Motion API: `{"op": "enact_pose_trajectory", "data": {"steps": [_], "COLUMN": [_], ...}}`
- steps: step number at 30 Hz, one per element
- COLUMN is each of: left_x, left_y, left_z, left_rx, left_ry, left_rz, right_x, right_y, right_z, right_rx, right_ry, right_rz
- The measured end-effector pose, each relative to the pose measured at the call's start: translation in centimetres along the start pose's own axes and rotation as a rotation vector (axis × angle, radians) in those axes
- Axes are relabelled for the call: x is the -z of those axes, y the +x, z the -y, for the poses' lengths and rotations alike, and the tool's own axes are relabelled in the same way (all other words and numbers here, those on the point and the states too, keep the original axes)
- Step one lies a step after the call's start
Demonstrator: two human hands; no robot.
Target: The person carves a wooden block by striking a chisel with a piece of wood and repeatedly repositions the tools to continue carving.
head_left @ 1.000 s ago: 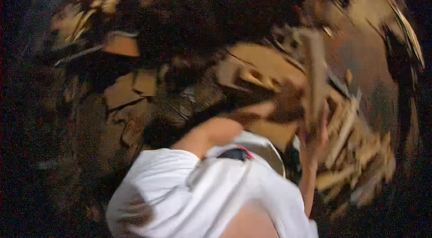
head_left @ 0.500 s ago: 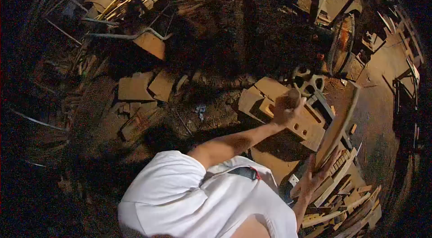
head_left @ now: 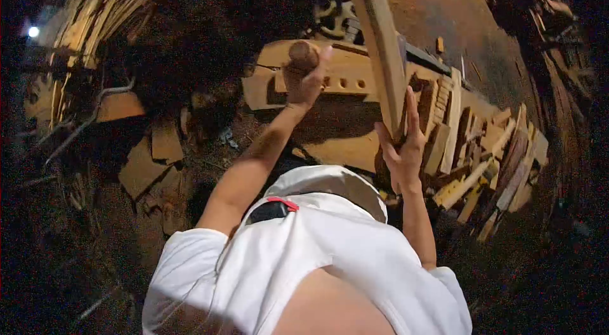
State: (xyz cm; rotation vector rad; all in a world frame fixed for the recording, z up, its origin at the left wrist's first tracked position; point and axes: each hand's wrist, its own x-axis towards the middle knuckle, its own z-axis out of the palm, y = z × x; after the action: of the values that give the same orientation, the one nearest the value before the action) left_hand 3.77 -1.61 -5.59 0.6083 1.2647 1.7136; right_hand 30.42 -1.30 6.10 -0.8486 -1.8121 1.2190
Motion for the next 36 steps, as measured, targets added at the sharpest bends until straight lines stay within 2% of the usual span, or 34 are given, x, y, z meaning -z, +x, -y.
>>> {"op": "enact_pose_trajectory", "data": {"steps": [1,2,3,4,5,8,9,11,12,14,15,17,18,20,21,23,24,26,32,36], "left_x": [-0.4,-0.8,-1.1,-2.9,-4.7,-6.3,-6.0,-5.8,-5.5,-6.1,-5.7,-5.0,-4.7,-5.1,-5.2,-5.7,-5.8,-5.7,-6.5,-5.4], "left_y": [0.0,-0.3,-0.5,-1.3,-2.3,-2.9,-2.6,-1.9,-1.7,-2.0,-1.4,0.2,0.3,0.0,-0.4,-1.4,-1.4,-1.3,-1.7,-1.6], "left_z": [-0.1,-0.1,-0.2,-2.9,-6.1,-9.0,-8.5,-7.9,-7.7,-9.5,-9.4,-9.4,-9.2,-9.9,-10.2,-11.2,-11.7,-12.3,-12.8,-12.4], "left_rx": [0.079,0.091,0.062,0.027,-0.01,-0.067,-0.063,-0.093,-0.091,-0.211,-0.21,-0.285,-0.284,-0.501,-0.501,-0.221,-0.217,-0.427,-0.328,-0.254], "left_ry": [-0.533,-0.53,-0.142,0.247,0.428,0.553,0.556,0.699,0.699,0.686,0.686,0.741,0.741,0.751,0.752,0.55,0.547,0.949,0.815,0.813], "left_rz": [0.105,0.11,-0.009,-0.125,-0.117,-0.085,-0.083,0.051,0.052,0.258,0.258,0.513,0.512,0.439,0.442,0.326,0.331,0.467,0.568,0.558], "right_x": [0.2,0.4,0.6,0.7,0.8,1.1,1.1,0.8,0.7,0.7,0.7,0.7,0.7,0.7,0.7,0.8,0.8,0.8,0.6,0.6], "right_y": [-0.6,-0.8,-0.8,-0.8,-0.8,-0.9,-0.9,-0.6,-0.3,-0.2,-0.3,-0.3,-0.3,-0.5,-0.6,-0.8,-0.9,-1.1,-0.7,-0.7], "right_z": [0.1,-0.3,-0.8,-1.1,-1.0,-1.1,-1.0,-1.0,-0.9,-0.7,-0.5,-0.5,-0.7,-1.3,-1.8,-1.9,-1.6,-1.4,-1.5,-1.3], "right_rx": [-0.046,-0.055,-0.031,-0.005,-0.011,-0.028,-0.059,-0.093,-0.038,0.014,-0.017,-0.05,-0.039,-0.029,-0.012,0.001,-0.021,-0.044,0.038,0.064], "right_ry": [0.034,0.033,-0.023,-0.079,-0.08,-0.141,-0.137,-0.131,-0.13,-0.129,-0.125,-0.119,-0.134,-0.148,-0.151,-0.156,-0.144,-0.134,-0.144,-0.173], "right_rz": [-0.007,-0.017,-0.035,-0.049,-0.051,-0.061,-0.061,-0.059,-0.069,-0.08,-0.059,-0.037,-0.033,-0.031,-0.028,-0.03,-0.021,-0.01,-0.027,-0.033]}}
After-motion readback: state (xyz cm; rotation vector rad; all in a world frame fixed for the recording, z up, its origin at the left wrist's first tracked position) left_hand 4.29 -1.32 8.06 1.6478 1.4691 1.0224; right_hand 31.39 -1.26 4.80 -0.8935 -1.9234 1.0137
